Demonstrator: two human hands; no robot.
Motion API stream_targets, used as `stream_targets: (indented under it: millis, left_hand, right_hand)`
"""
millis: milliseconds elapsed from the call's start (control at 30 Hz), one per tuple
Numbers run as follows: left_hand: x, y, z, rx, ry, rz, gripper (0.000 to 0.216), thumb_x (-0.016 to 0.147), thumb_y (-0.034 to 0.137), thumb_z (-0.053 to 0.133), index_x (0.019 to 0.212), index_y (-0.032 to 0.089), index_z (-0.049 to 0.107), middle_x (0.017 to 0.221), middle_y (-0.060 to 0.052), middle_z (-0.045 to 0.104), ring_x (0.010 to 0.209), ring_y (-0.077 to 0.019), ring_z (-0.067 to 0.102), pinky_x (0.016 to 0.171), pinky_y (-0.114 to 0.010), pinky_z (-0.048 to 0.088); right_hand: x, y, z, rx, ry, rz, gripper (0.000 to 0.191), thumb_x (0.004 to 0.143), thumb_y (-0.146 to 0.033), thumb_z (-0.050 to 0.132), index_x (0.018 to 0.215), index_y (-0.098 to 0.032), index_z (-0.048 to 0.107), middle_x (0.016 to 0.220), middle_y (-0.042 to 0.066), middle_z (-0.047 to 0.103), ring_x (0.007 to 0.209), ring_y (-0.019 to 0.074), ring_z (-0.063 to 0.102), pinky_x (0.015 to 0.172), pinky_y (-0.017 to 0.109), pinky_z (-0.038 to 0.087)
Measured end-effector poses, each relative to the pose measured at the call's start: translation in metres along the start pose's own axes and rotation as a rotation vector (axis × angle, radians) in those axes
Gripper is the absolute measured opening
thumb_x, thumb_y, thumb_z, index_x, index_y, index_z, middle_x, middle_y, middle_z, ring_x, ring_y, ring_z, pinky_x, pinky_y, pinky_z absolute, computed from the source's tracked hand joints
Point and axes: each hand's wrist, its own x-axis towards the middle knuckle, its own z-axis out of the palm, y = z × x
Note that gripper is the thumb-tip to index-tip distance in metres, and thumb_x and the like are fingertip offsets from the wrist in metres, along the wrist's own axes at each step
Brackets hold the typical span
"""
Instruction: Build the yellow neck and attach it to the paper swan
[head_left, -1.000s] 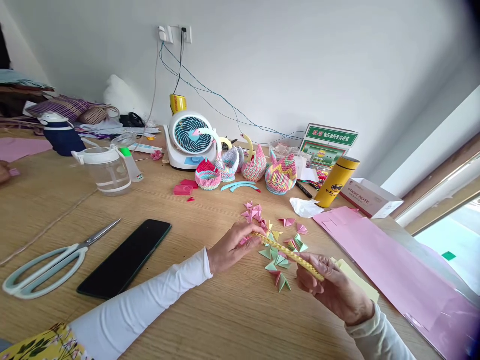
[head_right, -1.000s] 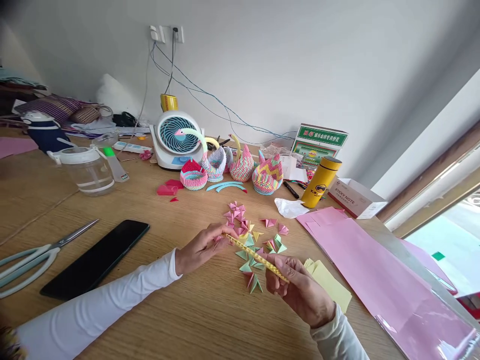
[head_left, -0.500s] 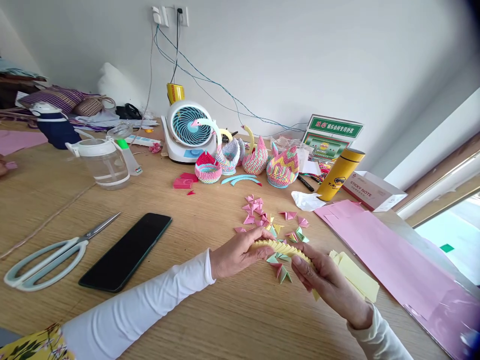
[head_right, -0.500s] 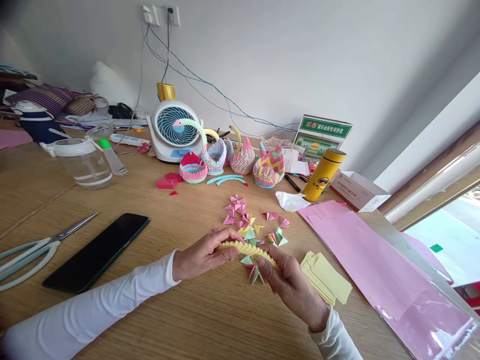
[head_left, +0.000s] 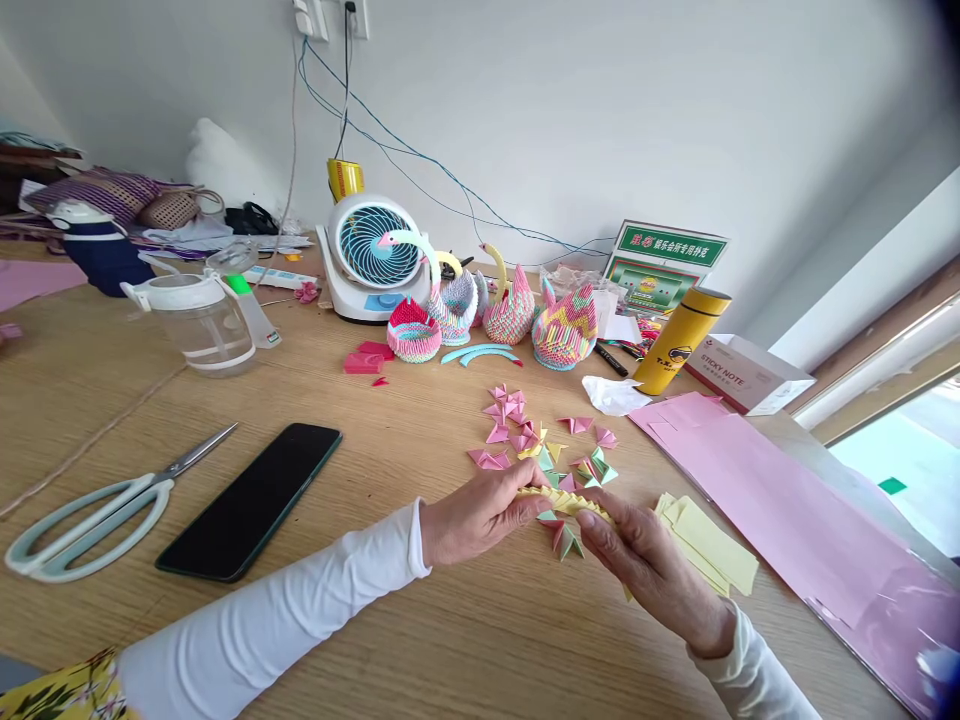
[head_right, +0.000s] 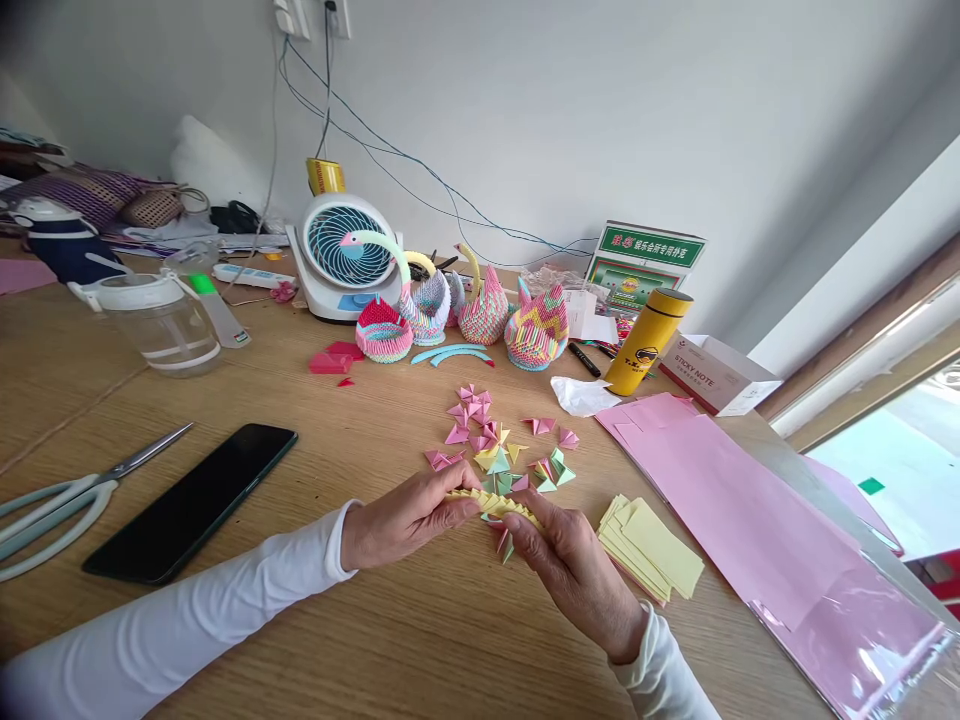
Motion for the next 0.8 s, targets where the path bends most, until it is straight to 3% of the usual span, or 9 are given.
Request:
stream_targets:
  millis: [267, 400, 500, 633, 800]
  left_hand:
    - [0.000, 0.003, 0.000, -0.011, 0.002, 0.008, 0.026, 0.099, 0.039, 0.036, 0.090, 0.017, 0.046, 0.078, 0.001, 0.049, 0.067, -0.0116, 0.044, 0.065, -0.024, 0.036]
    - [0.001, 0.000, -0.002, -0.063, 0.027, -0.003, 0.025, 0.097, 0.039, 0.045, 0.105, 0.016, 0.052, 0.089, -0.003, 0.055, 0.074, -0.0125, 0.050, 0.068, -0.024, 0.040]
    - [0.001, -0.002, -0.003, -0.230, 0.101, -0.069, 0.034, 0.092, 0.043, 0.053, 0.113, 0.016, 0.051, 0.093, -0.004, 0.057, 0.074, -0.0122, 0.054, 0.064, -0.022, 0.043]
    - [0.002, -0.006, 0.000, -0.400, 0.136, -0.132, 0.041, 0.090, 0.048, 0.055, 0.108, 0.012, 0.054, 0.075, -0.001, 0.058, 0.057, -0.0086, 0.049, 0.053, -0.021, 0.041]
    - [0.003, -0.008, 0.003, -0.417, 0.174, -0.084, 0.034, 0.091, 0.045, 0.055, 0.095, 0.011, 0.057, 0.073, -0.001, 0.062, 0.049, -0.0051, 0.044, 0.050, -0.020, 0.039]
  right_hand:
    - [0.000, -0.005, 0.000, 0.015, -0.034, 0.016, 0.037, 0.101, -0.043, 0.039, 0.083, -0.017, 0.058, 0.062, -0.005, 0.035, 0.054, 0.0099, 0.028, 0.050, 0.025, 0.025]
    - [0.001, -0.007, -0.002, 0.050, -0.045, 0.072, 0.039, 0.101, -0.047, 0.037, 0.080, -0.018, 0.055, 0.062, -0.005, 0.033, 0.053, 0.0106, 0.026, 0.049, 0.026, 0.023]
    - [0.000, -0.003, -0.005, 0.116, 0.007, 0.100, 0.038, 0.101, -0.049, 0.037, 0.083, -0.019, 0.052, 0.059, -0.006, 0.030, 0.052, 0.0106, 0.024, 0.047, 0.026, 0.021]
    - [0.000, 0.002, -0.006, 0.169, 0.047, 0.116, 0.037, 0.100, -0.050, 0.037, 0.082, -0.020, 0.049, 0.059, -0.006, 0.031, 0.051, 0.0103, 0.024, 0.046, 0.026, 0.020]
    - [0.000, -0.001, -0.004, 0.145, 0.042, 0.090, 0.040, 0.100, -0.049, 0.038, 0.073, -0.021, 0.044, 0.057, -0.006, 0.031, 0.050, 0.0098, 0.023, 0.047, 0.026, 0.021]
